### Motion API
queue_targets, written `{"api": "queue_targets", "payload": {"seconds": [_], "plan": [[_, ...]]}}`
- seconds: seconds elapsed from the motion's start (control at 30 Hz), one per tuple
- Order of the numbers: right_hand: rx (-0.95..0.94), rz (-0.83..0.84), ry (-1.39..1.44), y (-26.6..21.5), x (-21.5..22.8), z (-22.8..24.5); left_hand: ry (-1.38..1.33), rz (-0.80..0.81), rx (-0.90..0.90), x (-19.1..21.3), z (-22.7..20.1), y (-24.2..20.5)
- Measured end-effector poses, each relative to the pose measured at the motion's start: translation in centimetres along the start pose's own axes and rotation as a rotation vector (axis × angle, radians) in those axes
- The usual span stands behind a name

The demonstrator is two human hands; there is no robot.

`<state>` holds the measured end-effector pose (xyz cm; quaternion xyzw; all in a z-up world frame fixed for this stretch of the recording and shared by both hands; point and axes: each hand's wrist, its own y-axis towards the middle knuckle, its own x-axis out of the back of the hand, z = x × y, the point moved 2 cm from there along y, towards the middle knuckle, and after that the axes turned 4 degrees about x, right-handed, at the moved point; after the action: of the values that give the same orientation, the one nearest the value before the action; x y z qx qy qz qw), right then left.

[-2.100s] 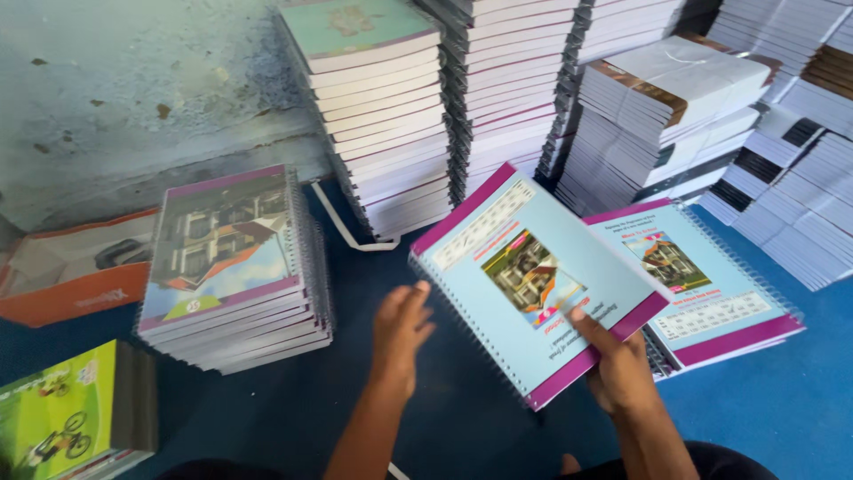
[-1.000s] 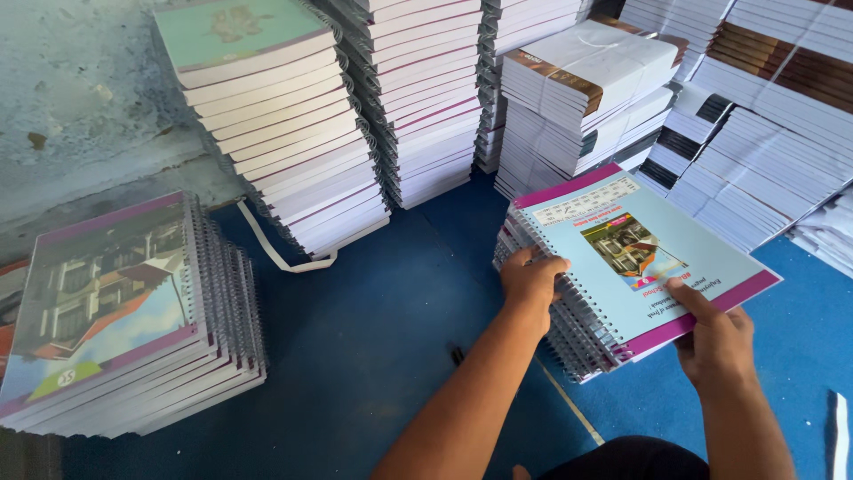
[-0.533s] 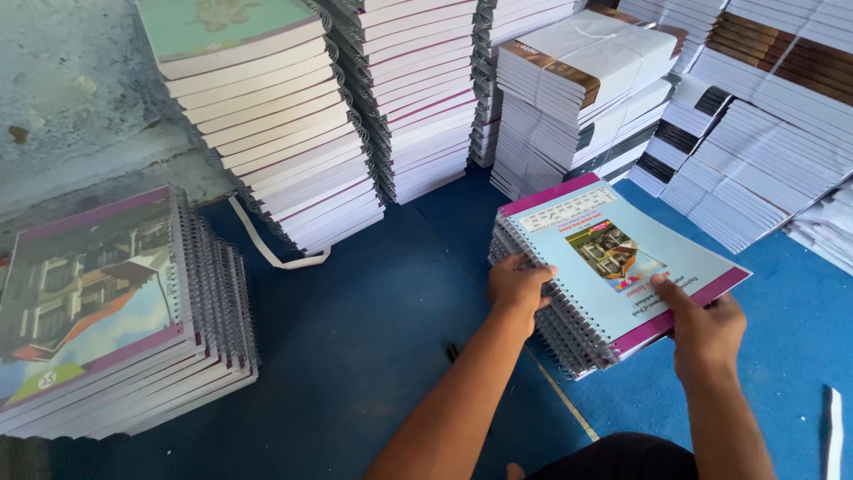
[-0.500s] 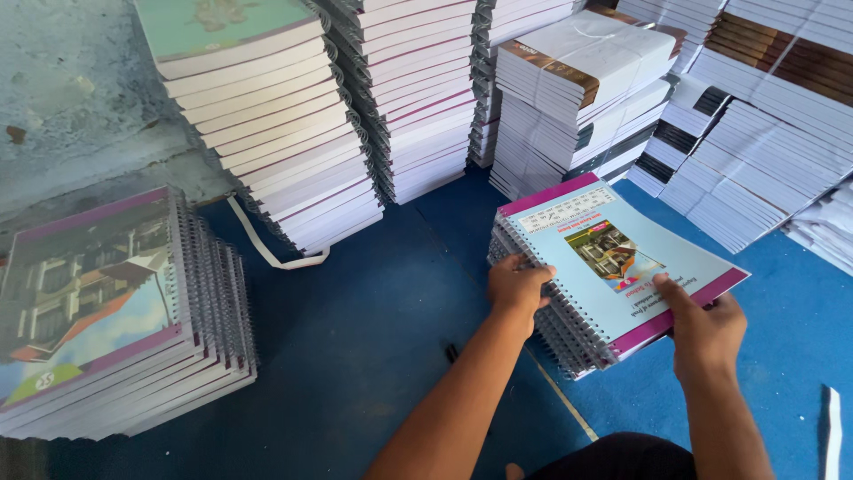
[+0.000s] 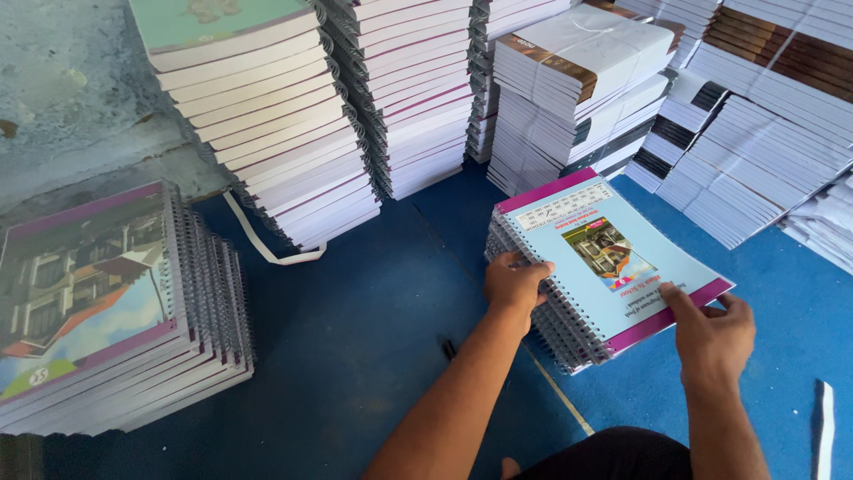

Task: The person sits on the floor and repeatedly picks up spiral-bound notebooks from a stack, writes on the back cover with a black marker, and places them onto a separate stack. The person handles the notebooks one at a time throughout the clip.

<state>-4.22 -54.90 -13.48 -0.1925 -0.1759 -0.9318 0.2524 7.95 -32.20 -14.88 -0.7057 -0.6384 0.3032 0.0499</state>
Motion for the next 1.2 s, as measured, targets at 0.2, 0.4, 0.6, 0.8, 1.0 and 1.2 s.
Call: {"api": "queue_targets", "payload": {"seconds": [0.2,0.4,0.6,0.8,1.0,1.2], "plan": [[-0.039,-0.006,-0.123,0.5,-0.3,-1.4,-0.020,-0.008,-0.008,0.0,0.1,0.1],[0.206,-0.064,-0.238,0.2,-0.1,-1.6,0.041,-0.030,0.018,1.6,0.6,-0.9],[0.583,-0.125,-0.281,-2.6,0.7,2.7,0.053,-0.034,0.028,5.1,1.4,-1.8],[0.620,0.047,-0.117,-8.8,-0.2,10.4,-0.007,0.050,0.033,10.5,1.3,-4.0],[0.641,0.293,-0.049,-15.6,-2.5,14.9,0.054,-0.008,0.017,19.4,1.0,-8.5],[0.703,0.462,-0.006,-21.4,-5.6,15.8,0.085,-0.130,0.051,28.2,0.5,-13.3]]}}
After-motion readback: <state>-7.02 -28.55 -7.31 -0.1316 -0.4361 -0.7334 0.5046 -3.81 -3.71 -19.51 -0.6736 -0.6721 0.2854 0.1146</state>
